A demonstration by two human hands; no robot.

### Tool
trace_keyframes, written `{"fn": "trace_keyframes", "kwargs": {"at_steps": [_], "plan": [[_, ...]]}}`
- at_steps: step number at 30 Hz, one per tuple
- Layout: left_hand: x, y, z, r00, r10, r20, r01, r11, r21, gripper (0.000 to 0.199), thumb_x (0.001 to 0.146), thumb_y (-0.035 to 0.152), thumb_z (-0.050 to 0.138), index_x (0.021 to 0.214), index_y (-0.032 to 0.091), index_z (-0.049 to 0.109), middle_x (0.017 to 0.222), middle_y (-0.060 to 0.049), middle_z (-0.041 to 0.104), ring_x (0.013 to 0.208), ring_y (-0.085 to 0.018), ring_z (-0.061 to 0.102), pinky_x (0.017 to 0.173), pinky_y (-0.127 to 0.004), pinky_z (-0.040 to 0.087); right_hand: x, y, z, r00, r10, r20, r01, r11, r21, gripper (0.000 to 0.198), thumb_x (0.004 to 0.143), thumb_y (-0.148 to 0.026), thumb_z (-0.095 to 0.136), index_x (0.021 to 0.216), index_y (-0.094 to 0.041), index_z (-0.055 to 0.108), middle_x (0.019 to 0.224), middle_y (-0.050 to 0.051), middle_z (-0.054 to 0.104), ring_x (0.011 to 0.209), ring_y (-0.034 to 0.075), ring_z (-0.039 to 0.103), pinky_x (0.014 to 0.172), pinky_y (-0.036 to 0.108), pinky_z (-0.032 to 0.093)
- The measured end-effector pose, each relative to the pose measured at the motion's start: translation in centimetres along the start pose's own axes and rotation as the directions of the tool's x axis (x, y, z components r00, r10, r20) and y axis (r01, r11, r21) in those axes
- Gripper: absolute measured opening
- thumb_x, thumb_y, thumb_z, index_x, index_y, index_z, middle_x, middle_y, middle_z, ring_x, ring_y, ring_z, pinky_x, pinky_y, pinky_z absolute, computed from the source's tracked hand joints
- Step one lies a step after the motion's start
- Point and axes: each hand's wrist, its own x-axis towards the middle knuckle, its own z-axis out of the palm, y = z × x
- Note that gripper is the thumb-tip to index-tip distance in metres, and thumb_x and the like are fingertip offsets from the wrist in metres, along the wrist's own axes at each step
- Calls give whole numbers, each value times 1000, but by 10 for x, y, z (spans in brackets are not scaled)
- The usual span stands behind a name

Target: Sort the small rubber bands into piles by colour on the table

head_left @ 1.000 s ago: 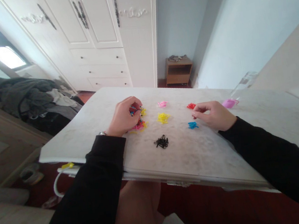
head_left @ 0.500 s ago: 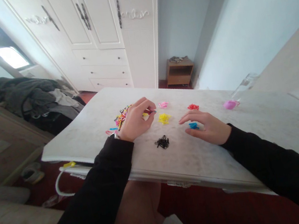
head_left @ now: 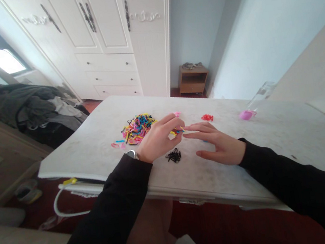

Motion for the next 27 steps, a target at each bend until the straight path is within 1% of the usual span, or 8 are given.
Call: {"fn": "trace_keyframes", "kwargs": {"at_steps": [5,11,17,22,27], "plan": [[-1,0,1,1000,9,-6,-9,1000,-4,21,85,4,62,98,20,61,97,-2,64,86,-13,68,77,-23,59,0,0,1,1000,-17,-2,17,1000,11,66,95,-27,67,158,-33,46,156,11,56,141,32,51,118,60,41],[0,-1,1,1000,-7,5,7,1000,-10,20,86,5,61,98,20,61,97,-2,65,86,-13,68,77,-24,60,1,-2,0,1000,-8,-10,8,1000,18,66,96,-29,67,158,-34,46,153,11,58,138,32,54,116,58,45],[-1,-1,2,1000,-13,8,13,1000,-25,20,86,5,61,98,21,60,97,-3,64,87,-14,68,78,-25,61,1,-4,-1,1000,-14,-9,14,1000,23,64,98,-27,63,158,-35,46,154,10,57,138,31,54,116,57,45],[-1,0,2,1000,-8,3,9,999,-37,20,86,5,61,98,20,60,98,-2,64,86,-13,67,78,-24,60,0,-3,-1,1000,-17,-15,18,1000,23,61,98,-27,63,157,-32,48,153,11,58,138,31,54,116,57,46],[0,0,2,999,-28,15,29,998,-54,21,85,4,61,99,20,60,97,-2,63,85,-12,67,77,-24,60,0,-5,-2,1000,-5,-5,6,1000,27,62,98,-27,63,158,-33,46,154,11,57,138,31,54,116,57,46]]}}
